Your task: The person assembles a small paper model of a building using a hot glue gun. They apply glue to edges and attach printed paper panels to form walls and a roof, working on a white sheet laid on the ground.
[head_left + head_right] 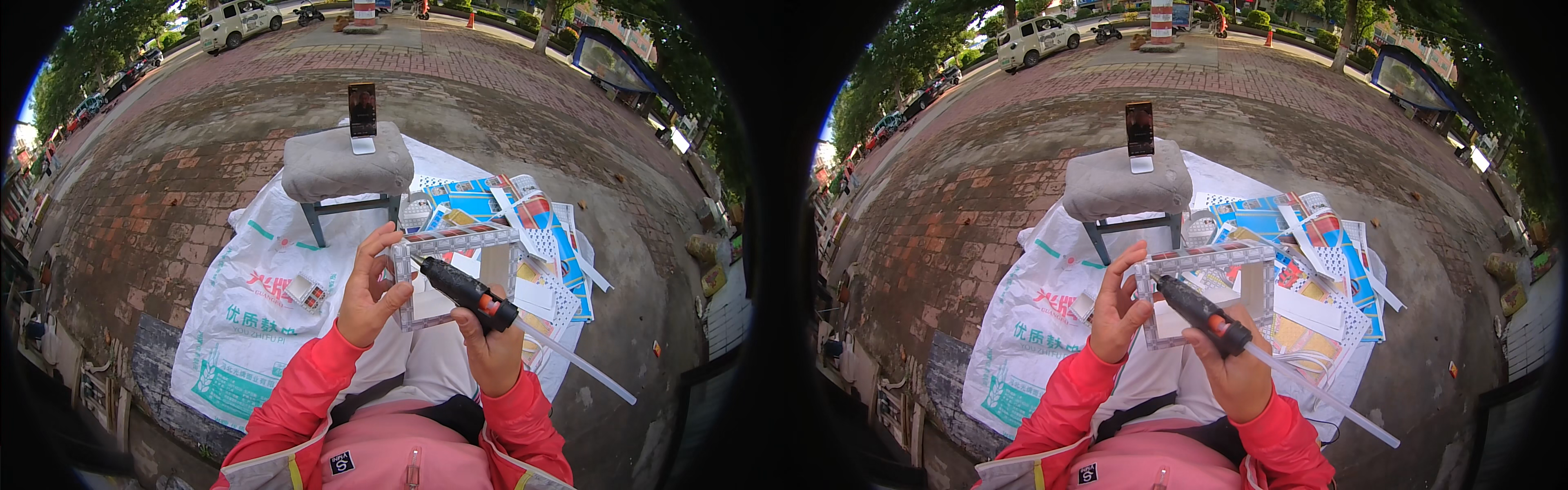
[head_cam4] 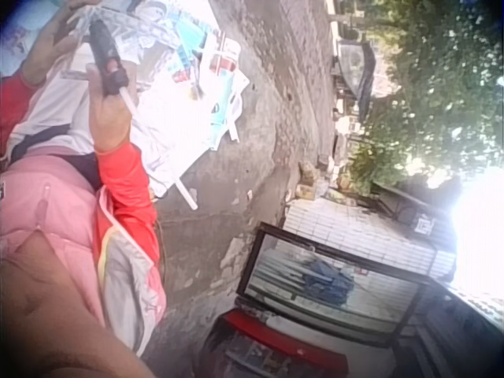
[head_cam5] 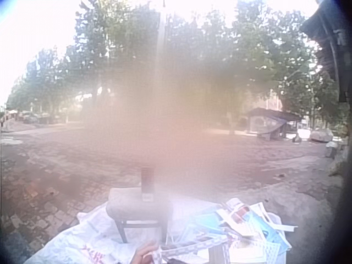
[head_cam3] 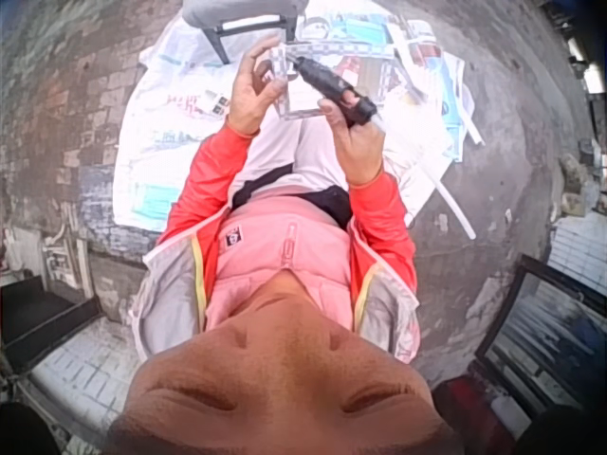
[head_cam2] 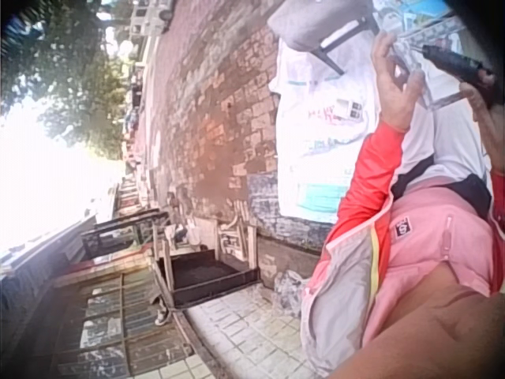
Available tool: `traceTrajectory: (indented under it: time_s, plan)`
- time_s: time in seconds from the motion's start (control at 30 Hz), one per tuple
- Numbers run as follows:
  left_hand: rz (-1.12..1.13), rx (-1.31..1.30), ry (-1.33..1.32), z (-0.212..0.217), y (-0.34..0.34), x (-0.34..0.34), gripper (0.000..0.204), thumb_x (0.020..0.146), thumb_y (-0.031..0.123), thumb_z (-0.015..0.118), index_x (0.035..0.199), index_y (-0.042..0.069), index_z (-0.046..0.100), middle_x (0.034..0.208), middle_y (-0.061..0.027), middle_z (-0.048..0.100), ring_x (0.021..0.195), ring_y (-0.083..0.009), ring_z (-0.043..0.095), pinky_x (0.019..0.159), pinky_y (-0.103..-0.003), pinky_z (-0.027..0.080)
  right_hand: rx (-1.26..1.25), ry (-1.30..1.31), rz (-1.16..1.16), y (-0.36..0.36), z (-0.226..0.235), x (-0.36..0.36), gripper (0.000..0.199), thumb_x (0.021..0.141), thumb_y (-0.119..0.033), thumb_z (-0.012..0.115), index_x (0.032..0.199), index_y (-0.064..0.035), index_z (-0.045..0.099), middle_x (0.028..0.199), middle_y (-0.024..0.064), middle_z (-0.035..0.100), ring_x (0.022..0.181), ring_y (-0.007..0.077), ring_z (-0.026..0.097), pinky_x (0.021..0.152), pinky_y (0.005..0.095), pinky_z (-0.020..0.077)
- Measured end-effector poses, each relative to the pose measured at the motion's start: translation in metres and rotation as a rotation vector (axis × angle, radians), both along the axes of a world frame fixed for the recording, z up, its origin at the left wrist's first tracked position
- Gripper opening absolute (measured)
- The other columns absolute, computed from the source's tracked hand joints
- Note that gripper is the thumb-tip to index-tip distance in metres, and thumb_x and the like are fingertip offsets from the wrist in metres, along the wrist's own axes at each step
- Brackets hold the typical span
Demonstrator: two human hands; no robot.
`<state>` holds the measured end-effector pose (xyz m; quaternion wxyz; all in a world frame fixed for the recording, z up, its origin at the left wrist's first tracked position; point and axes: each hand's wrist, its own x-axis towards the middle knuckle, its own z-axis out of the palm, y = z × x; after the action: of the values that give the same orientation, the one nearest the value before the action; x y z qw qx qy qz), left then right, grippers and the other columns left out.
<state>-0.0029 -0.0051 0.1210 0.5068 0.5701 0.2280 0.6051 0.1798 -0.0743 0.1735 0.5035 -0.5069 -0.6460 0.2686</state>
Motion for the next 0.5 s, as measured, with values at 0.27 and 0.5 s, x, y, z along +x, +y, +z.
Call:
traceTrajectory:
  time_s: [0.27, 0.5]
  plan:
    - [-0.005, -0.011, -0.058, -0.001, 0.001, 0.001, 0.059, 0.089, 0.016, 0.068, 0.14, 0.008, 0.039, 0.152, -0.0121, 0.024, 0.116, -0.0231, 0.051, 0.093, -0.036, 0.05, 0.109, -0.103, 0.004, -0.003, 0.006, 0.008, 0.037, 0.09, -0.032, 0.071, 0.102, 0.0008, 0.058, 0.075, 0.0003, 0.052, 0.064, 0.0109, 0.045, 0.058, 0.025, 0.0392]
    - [-0.032, -0.137, -0.106, -0.008, 0.002, 0.004, 0.042, 0.09, 0.015, 0.061, 0.128, 0.007, 0.044, 0.15, -0.015, 0.029, 0.123, -0.0251, 0.05, 0.095, -0.04, 0.05, -0.307, 0.743, 0.324, 0.015, 0.01, 0.013, 0.063, 0.098, -0.049, 0.048, 0.132, 0.0041, 0.048, 0.125, 0.0213, 0.059, 0.114, 0.0271, 0.06, 0.097, 0.0372, 0.0476]
